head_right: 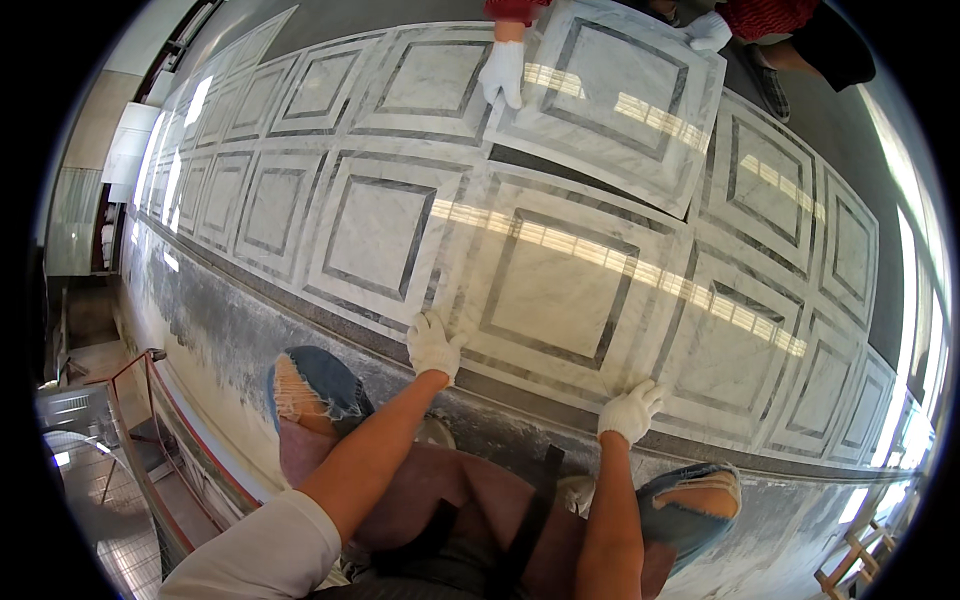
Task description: The person kneels on the floor and arranges square patterned tiles into a grid layout. They lift, position, and align individual tiles by hand, then walk to a stack to retrieve more tiles and continue placing them on the floor.
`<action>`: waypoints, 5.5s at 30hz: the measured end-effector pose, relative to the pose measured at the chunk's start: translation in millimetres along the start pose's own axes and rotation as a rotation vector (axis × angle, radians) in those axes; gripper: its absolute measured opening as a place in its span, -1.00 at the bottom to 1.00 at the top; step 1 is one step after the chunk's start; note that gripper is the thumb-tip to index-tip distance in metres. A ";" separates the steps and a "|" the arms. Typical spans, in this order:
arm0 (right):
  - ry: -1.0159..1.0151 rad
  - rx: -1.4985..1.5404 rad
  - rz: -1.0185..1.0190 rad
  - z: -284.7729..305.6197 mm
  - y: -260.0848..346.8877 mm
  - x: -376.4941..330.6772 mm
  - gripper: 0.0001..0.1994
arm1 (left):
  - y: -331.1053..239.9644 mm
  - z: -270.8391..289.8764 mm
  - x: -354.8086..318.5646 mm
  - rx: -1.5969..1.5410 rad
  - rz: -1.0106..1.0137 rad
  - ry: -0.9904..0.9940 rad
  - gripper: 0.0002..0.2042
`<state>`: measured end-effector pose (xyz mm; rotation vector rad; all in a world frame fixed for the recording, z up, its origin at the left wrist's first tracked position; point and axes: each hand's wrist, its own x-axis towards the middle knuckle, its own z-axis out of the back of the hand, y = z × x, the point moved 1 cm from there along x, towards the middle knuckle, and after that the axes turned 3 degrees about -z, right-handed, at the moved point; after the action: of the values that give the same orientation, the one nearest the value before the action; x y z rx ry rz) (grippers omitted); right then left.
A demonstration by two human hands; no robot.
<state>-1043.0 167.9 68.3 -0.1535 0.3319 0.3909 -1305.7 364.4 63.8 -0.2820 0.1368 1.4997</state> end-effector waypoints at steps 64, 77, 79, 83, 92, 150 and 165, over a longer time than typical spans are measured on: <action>0.021 0.154 0.005 7.2 -6.3 4.1 -0.49 | -111.5 132.7 -108.5 0.217 -1.402 0.296 -0.66; 0.155 0.171 -0.057 18.3 -1.3 7.3 -0.46 | -109.6 143.7 -103.6 0.190 -1.405 0.389 -0.66; 0.142 0.164 -0.053 14.5 -3.8 8.6 -0.45 | -109.5 143.3 -104.8 0.177 -1.413 0.363 -0.66; 0.120 0.152 -0.052 13.2 -6.0 7.9 -0.42 | -106.7 138.5 -105.3 0.140 -1.429 0.318 -0.65; 0.136 0.158 -0.059 15.7 -3.3 6.6 -0.39 | -106.2 135.1 -104.4 0.171 -1.435 0.343 -0.64; 0.076 0.091 -0.025 7.9 -1.2 6.9 -0.41 | -104.6 124.5 -104.4 0.174 -1.384 0.307 -0.70; 0.054 0.101 -0.015 11.5 0.3 5.2 -0.46 | -107.7 126.3 -104.7 0.255 -1.381 0.378 -0.71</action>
<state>-1035.3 172.4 77.2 -0.0672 0.4030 0.3552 -1216.7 292.5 223.2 -0.3384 0.3418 0.0458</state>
